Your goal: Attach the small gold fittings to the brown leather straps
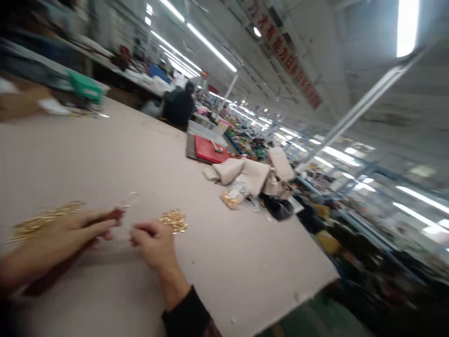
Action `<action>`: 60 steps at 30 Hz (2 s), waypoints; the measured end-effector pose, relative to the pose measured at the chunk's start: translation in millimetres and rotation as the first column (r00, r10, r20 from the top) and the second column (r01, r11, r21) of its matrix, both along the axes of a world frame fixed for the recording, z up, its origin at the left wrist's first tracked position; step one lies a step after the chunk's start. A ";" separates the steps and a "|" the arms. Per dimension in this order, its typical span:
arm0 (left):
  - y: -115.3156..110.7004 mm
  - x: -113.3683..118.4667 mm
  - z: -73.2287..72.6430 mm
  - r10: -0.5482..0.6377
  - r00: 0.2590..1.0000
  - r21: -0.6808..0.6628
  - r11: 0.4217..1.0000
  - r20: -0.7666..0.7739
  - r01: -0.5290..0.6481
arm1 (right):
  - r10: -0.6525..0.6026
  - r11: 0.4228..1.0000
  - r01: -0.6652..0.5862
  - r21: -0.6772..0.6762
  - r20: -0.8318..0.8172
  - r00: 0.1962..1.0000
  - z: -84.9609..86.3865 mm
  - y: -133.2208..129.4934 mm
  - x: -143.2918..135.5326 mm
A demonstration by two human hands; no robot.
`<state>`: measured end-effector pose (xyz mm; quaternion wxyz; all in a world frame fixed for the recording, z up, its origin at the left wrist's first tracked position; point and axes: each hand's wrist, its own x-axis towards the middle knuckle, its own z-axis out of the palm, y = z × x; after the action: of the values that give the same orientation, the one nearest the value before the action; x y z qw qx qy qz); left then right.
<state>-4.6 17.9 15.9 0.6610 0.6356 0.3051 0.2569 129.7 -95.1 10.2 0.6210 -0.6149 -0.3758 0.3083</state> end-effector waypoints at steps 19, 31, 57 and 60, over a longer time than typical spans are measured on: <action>-30.4 1.2 4.1 -0.262 0.965 0.153 0.954 0.012 0.258 | 0.164 0.980 -0.191 -0.048 -0.342 0.925 -6.6 -2.8 9.4; -31.1 -2.8 2.7 -0.214 0.966 0.371 0.893 -0.147 0.254 | 0.163 0.986 -0.164 0.006 -0.151 0.975 -11.4 -3.1 7.8; -25.2 3.2 -6.1 -0.077 0.996 -0.087 0.993 0.041 0.080 | 0.036 0.946 0.190 -0.261 0.669 0.742 -9.2 -50.6 65.7; -28.8 3.9 -1.5 -0.133 0.989 -0.204 0.968 0.069 0.144 | 0.107 0.941 0.184 -0.284 0.766 0.634 -10.1 -43.3 55.4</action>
<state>-0.8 -10.9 14.3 0.7484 0.5753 0.2668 0.1942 185.1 -138.4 0.1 0.2927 -0.7915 -0.5329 0.0616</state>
